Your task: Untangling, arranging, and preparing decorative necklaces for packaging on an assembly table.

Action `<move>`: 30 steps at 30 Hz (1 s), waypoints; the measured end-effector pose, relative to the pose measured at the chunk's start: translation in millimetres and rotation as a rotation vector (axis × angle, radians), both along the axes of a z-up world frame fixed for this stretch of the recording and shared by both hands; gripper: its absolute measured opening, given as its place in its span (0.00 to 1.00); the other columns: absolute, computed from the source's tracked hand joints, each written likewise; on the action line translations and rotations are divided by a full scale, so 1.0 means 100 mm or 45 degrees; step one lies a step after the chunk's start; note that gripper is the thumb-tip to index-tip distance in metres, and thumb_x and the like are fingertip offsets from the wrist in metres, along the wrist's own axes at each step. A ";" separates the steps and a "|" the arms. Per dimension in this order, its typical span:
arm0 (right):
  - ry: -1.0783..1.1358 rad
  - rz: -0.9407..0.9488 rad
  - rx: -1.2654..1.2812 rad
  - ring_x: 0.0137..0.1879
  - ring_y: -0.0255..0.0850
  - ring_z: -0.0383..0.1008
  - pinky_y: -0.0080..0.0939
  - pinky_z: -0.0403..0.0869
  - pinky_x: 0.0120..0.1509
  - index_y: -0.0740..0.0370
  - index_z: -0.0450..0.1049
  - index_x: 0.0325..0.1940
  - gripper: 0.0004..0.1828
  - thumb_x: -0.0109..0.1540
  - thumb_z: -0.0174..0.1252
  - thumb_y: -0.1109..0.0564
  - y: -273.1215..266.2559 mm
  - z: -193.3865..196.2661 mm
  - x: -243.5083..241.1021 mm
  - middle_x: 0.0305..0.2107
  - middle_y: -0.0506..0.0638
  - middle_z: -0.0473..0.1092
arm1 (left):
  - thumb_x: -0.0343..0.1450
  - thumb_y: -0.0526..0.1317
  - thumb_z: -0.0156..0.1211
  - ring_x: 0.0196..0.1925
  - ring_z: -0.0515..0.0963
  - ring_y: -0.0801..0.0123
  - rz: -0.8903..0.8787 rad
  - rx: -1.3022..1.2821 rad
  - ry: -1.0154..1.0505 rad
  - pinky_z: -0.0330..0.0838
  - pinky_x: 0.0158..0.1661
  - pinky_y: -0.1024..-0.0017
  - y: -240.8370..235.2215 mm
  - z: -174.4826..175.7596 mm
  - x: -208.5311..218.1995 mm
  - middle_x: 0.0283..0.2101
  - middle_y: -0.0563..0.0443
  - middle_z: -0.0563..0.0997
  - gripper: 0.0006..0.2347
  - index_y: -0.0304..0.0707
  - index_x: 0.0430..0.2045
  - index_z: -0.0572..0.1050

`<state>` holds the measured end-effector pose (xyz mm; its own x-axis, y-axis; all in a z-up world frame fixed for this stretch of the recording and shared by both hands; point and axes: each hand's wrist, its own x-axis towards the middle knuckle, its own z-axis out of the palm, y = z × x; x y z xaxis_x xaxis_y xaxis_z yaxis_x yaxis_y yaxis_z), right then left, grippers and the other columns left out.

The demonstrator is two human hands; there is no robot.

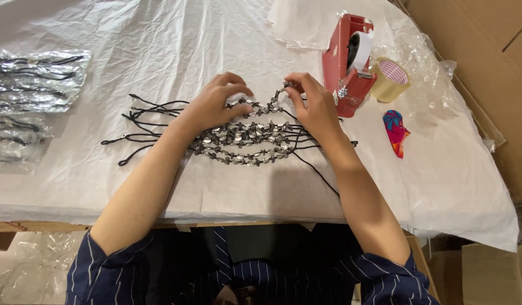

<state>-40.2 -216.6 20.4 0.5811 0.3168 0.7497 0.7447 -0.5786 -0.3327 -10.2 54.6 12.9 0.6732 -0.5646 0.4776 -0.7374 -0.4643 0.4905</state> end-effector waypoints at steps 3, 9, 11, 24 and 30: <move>-0.112 0.039 0.034 0.39 0.48 0.80 0.46 0.78 0.48 0.58 0.74 0.55 0.09 0.70 0.59 0.62 0.04 0.04 -0.01 0.37 0.53 0.76 | 0.67 0.57 0.71 0.63 0.70 0.43 0.016 0.182 -0.035 0.60 0.65 0.42 -0.05 -0.01 -0.03 0.53 0.39 0.75 0.21 0.43 0.45 0.81; -0.434 -0.060 0.143 0.39 0.49 0.77 0.45 0.78 0.46 0.65 0.74 0.55 0.09 0.72 0.57 0.60 -0.09 0.07 0.05 0.38 0.55 0.74 | 0.70 0.47 0.69 0.62 0.71 0.42 -0.098 0.082 -0.096 0.65 0.61 0.44 -0.09 -0.08 0.05 0.50 0.46 0.78 0.11 0.41 0.37 0.83; -0.479 -0.160 0.235 0.42 0.50 0.77 0.45 0.76 0.51 0.63 0.72 0.57 0.09 0.74 0.54 0.60 -0.10 0.15 -0.02 0.40 0.55 0.72 | 0.75 0.41 0.63 0.55 0.78 0.46 -0.081 -0.120 0.125 0.68 0.60 0.48 -0.09 0.08 -0.03 0.45 0.41 0.80 0.10 0.36 0.46 0.79; -0.491 -0.390 0.291 0.44 0.54 0.78 0.46 0.77 0.49 0.58 0.73 0.56 0.09 0.73 0.58 0.54 -0.32 0.08 0.11 0.40 0.54 0.75 | 0.66 0.40 0.71 0.20 0.77 0.68 0.107 -0.185 0.396 0.68 0.26 0.74 0.16 0.22 -0.04 0.36 0.48 0.84 0.17 0.47 0.50 0.79; -0.515 -0.477 0.347 0.45 0.54 0.78 0.47 0.76 0.51 0.58 0.74 0.53 0.07 0.73 0.59 0.55 -0.54 0.06 0.15 0.39 0.54 0.75 | 0.74 0.38 0.62 0.26 0.77 0.59 0.246 -0.056 0.346 0.70 0.38 0.66 0.42 0.40 -0.14 0.31 0.48 0.85 0.08 0.37 0.43 0.82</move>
<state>-25.5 -270.7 26.6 0.2686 -0.0881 0.9592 0.6050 -0.7595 -0.2392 -24.0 96.2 52.7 0.8719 -0.3969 0.2867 -0.4771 -0.5568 0.6800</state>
